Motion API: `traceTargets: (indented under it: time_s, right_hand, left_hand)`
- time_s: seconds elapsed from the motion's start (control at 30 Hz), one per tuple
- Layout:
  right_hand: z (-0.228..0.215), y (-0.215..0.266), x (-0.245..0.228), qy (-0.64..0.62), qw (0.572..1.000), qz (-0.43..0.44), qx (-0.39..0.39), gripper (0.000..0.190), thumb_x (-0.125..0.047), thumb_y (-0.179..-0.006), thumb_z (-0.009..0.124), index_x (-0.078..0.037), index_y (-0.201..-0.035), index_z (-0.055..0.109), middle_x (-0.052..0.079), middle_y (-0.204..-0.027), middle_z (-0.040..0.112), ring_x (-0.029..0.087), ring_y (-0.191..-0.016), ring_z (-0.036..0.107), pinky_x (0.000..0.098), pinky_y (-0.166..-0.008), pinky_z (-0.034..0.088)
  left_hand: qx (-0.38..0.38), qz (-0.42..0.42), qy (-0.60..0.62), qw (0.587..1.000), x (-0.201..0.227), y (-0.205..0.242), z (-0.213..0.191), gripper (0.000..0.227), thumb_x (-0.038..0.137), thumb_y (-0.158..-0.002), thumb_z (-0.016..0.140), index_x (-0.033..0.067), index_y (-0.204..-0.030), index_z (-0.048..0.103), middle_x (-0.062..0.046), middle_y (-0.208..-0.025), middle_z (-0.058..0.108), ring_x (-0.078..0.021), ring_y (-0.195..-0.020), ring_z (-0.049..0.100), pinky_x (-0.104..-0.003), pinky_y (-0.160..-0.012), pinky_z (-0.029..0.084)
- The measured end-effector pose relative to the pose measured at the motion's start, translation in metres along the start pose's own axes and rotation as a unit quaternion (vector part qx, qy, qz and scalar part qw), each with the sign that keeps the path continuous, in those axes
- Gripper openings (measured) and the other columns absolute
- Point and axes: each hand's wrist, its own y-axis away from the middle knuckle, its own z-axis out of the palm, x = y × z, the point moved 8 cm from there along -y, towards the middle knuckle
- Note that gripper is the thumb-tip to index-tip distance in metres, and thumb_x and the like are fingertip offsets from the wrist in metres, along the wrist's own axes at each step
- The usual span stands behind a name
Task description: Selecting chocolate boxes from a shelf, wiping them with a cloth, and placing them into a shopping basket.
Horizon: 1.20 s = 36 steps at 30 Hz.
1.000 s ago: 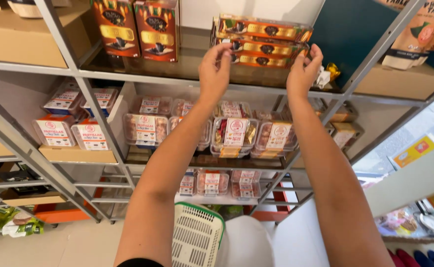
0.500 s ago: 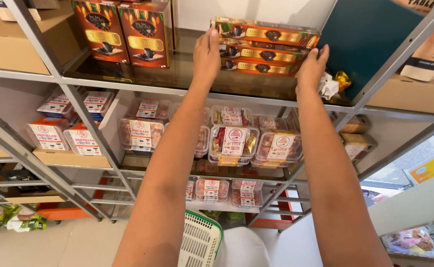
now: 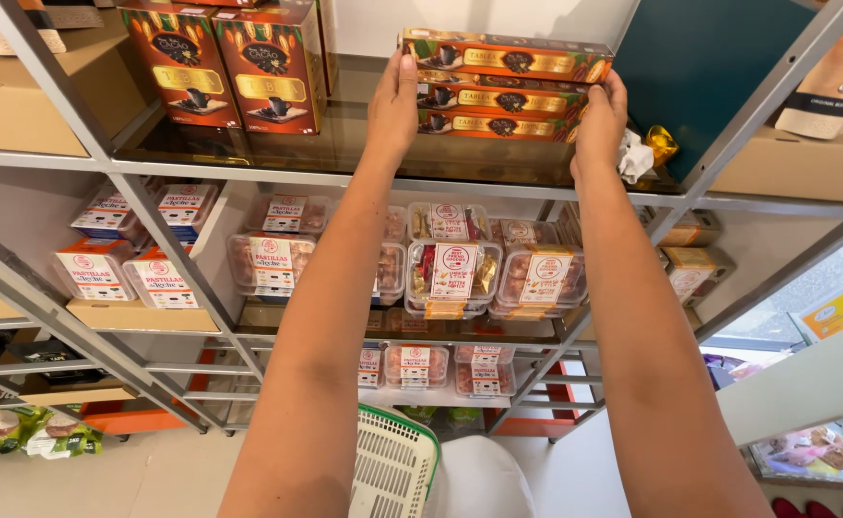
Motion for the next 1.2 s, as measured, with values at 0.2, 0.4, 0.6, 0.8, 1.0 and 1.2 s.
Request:
traceTargets:
  time_s: [0.2, 0.4, 0.6, 0.8, 1.0, 1.2]
  right_hand:
    - [0.002, 0.002, -0.004, -0.015, 0.999, -0.039, -0.028, 0.032, -0.013, -0.101, 0.044, -0.01, -0.133, 0.051, 0.008, -0.129, 0.06, 0.016, -0.117, 0.058, 0.0302, -0.1, 0.046]
    - [-0.012, 0.012, -0.005, 0.01, 0.995, -0.096, 0.035, 0.024, -0.021, -0.098, 0.055, -0.011, -0.12, 0.06, 0.005, -0.119, 0.065, 0.017, -0.11, 0.061, 0.0302, -0.096, 0.047]
    - [-0.014, 0.02, -0.017, 0.041, 0.991, -0.122, 0.044, 0.04, -0.026, -0.102, 0.054, -0.009, -0.139, 0.054, 0.009, -0.131, 0.068, 0.02, -0.119, 0.067, 0.0323, -0.1, 0.052]
    - [-0.006, 0.025, -0.027, 0.045, 0.986, -0.159, 0.029, 0.04, -0.027, -0.103, 0.052, -0.006, -0.136, 0.06, 0.01, -0.131, 0.072, 0.018, -0.116, 0.071, 0.0296, -0.097, 0.054]
    - [-0.002, 0.019, -0.016, 0.284, 0.928, -0.233, 0.06, 0.045, -0.033, -0.112, 0.044, -0.006, -0.147, 0.041, 0.019, -0.136, 0.06, 0.031, -0.119, 0.068, 0.0391, -0.101, 0.053]
    - [0.002, 0.024, -0.022, 0.264, 0.932, -0.244, 0.043, 0.043, -0.035, -0.113, 0.041, -0.011, -0.148, 0.039, 0.018, -0.135, 0.069, 0.03, -0.115, 0.074, 0.0367, -0.096, 0.057]
  left_hand:
    - [0.021, 0.013, 0.017, 1.0, 0.004, 0.005, -0.007, 0.075, 0.065, -0.095, 0.031, 0.0144, -0.147, 0.049, -0.011, -0.144, 0.062, -0.0273, -0.133, 0.059, -0.038, -0.106, 0.048]
    - [0.077, 0.033, 0.03, 0.996, 0.009, 0.019, -0.024, 0.059, 0.059, -0.096, 0.034, 0.0175, -0.126, 0.064, -0.008, -0.114, 0.076, -0.0219, -0.097, 0.071, -0.035, -0.084, 0.055]
    - [0.118, 0.048, 0.037, 0.991, 0.009, 0.018, -0.029, 0.057, 0.057, -0.096, 0.036, 0.0183, -0.123, 0.067, -0.005, -0.11, 0.078, -0.0182, -0.092, 0.072, -0.031, -0.079, 0.056]
    - [0.157, 0.043, 0.047, 0.986, 0.006, 0.015, -0.034, 0.064, 0.057, -0.095, 0.041, 0.0076, -0.123, 0.07, -0.013, -0.118, 0.075, -0.0246, -0.105, 0.072, -0.033, -0.091, 0.055]
    - [0.128, -0.042, -0.014, 0.991, 0.008, 0.017, -0.032, 0.082, 0.072, -0.081, 0.034, 0.0067, -0.105, 0.079, -0.005, -0.08, 0.079, -0.0162, -0.07, 0.072, -0.03, -0.068, 0.057]
    - [0.067, -0.038, -0.015, 0.997, 0.01, 0.016, -0.021, 0.084, 0.073, -0.084, 0.03, 0.0164, -0.136, 0.063, -0.01, -0.129, 0.075, -0.0241, -0.112, 0.074, -0.032, -0.091, 0.058]
